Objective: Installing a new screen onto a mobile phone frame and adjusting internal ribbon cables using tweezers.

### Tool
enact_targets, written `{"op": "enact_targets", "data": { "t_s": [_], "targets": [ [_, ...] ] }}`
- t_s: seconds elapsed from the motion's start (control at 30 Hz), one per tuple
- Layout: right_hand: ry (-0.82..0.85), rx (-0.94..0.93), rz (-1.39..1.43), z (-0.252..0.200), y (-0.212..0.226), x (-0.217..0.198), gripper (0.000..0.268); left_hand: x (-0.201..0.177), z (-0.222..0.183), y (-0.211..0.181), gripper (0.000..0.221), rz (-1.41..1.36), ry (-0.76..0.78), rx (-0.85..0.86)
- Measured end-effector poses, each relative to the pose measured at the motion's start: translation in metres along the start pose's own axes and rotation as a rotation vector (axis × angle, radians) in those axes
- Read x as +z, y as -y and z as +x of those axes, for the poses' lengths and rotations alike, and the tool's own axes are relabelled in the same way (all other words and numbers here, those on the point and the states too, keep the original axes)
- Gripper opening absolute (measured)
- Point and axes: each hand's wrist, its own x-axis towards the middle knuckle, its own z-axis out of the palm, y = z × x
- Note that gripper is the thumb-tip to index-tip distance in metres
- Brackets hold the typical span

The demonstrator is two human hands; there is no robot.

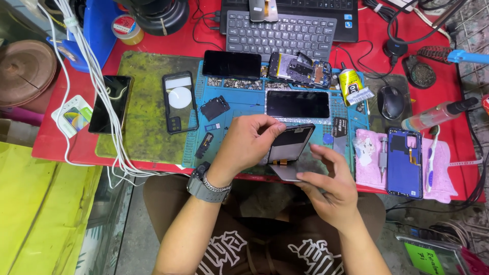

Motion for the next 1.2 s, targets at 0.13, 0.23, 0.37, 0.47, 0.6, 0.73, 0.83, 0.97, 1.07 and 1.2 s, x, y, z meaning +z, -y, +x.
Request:
{"op": "enact_targets", "data": {
  "t_s": [0.13, 0.23, 0.37, 0.47, 0.6, 0.73, 0.83, 0.97, 1.07, 1.2],
  "targets": [
    [0.130, -0.030, -0.019, -0.021, -0.012, -0.022, 0.022, 0.004, 0.000, 0.000, 0.026, 0.131, 0.047, -0.032],
    [0.197, -0.043, 0.001, -0.025, -0.008, -0.030, 0.021, 0.009, -0.004, 0.008, 0.022, 0.174, -0.021, 0.171],
    [0.197, -0.061, 0.033, -0.032, -0.004, -0.032, 0.024, 0.015, -0.008, 0.017, 0.022, 0.183, -0.083, 0.397],
    [0.180, -0.070, 0.056, -0.035, 0.000, -0.030, 0.021, 0.019, -0.010, 0.029, 0.020, 0.254, -0.150, 0.560],
    [0.203, -0.098, 0.078, -0.038, 0.000, -0.031, 0.025, 0.016, -0.014, 0.034, 0.021, 0.425, -0.175, 0.799],
    [0.195, -0.112, 0.076, -0.038, 0.003, -0.030, 0.021, 0.020, -0.027, 0.051, 0.047, 0.509, -0.147, 0.745],
    [0.231, -0.129, 0.042, -0.036, 0.007, -0.030, 0.027, 0.023, -0.037, 0.056, 0.026, 0.355, 0.014, 0.525],
    [0.258, -0.179, 0.071, -0.039, 0.013, -0.032, 0.024, 0.025, -0.045, 0.057, 0.018, 0.292, 0.030, 0.438],
    [0.247, -0.165, 0.108, -0.041, 0.018, -0.037, 0.022, 0.025, -0.045, 0.055, 0.022, 0.278, 0.017, 0.442],
    [0.178, -0.173, 0.102, -0.041, 0.020, -0.040, 0.018, 0.027, -0.043, 0.055, 0.019, 0.234, 0.021, 0.416]
  ]
}}
